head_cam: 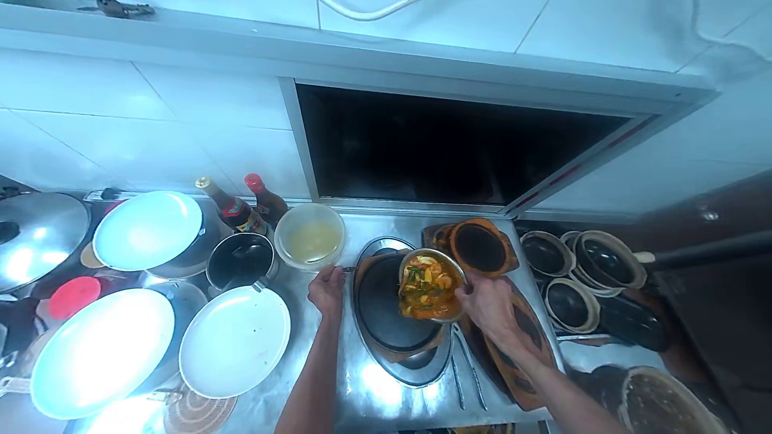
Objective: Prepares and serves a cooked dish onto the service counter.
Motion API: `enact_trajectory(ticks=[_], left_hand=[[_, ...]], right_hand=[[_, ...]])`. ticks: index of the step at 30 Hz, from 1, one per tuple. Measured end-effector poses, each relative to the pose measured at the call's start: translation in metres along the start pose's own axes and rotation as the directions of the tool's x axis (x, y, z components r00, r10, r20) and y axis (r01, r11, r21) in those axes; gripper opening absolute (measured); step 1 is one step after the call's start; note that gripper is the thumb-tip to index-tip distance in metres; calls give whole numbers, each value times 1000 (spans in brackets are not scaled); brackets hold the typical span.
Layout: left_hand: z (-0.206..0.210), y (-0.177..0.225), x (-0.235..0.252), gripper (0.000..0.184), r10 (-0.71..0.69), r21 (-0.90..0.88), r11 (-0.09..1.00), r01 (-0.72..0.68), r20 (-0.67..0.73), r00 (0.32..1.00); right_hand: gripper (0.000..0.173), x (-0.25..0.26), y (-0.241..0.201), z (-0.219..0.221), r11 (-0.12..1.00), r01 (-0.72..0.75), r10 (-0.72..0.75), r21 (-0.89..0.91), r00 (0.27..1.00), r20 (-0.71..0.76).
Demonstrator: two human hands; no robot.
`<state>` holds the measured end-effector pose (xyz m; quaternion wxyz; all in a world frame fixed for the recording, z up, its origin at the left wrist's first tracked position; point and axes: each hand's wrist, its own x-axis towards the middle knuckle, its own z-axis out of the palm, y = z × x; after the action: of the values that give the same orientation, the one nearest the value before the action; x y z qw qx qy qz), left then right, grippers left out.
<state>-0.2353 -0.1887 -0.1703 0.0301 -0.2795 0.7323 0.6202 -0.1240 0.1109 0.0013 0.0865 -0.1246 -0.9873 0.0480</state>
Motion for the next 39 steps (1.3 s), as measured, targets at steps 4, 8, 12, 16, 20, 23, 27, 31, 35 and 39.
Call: enact_trajectory(ticks=[4, 8, 12, 16, 20, 23, 27, 31, 35, 39], left_hand=[[2, -2, 6, 17, -13, -34, 999, 13, -19, 1000], [4, -2, 5, 13, -9, -56, 998, 6, -47, 999], [6, -5, 3, 13, 28, -60, 998, -32, -67, 997], [3, -5, 0, 18, 26, -35, 999, -26, 7, 1000], [3, -7, 2, 19, 4, -117, 993, 0, 35, 999], [2, -7, 4, 22, -35, -214, 976, 48, 65, 997], [-6, -8, 2, 31, -56, -205, 976, 76, 101, 993], [-25, -5, -17, 41, -10, 56, 998, 5, 95, 995], [-56, 3, -60, 40, 113, 430, 892, -139, 86, 990], [-96, -6, -112, 42, 268, 520, 780, -347, 223, 937]], right_hand=[[11, 5, -9, 4, 989, 124, -128, -78, 990, -54], [10, 9, -18, 7, 975, 190, -197, -113, 979, -58], [10, 14, -27, 6, 955, 237, -253, -178, 965, -75], [12, 15, -32, 6, 928, 305, -324, -213, 944, -64], [10, 10, -33, 12, 891, 395, -426, -222, 897, -115], [16, 8, -30, 17, 889, 408, -446, -208, 873, -198], [16, 2, -29, 18, 862, 460, -504, -214, 824, -259], [14, -1, -30, 16, 831, 523, -556, -190, 776, -299], [11, -2, -28, 18, 811, 553, -585, -192, 751, -307], [11, -1, -31, 9, 798, 568, -601, -201, 732, -320]])
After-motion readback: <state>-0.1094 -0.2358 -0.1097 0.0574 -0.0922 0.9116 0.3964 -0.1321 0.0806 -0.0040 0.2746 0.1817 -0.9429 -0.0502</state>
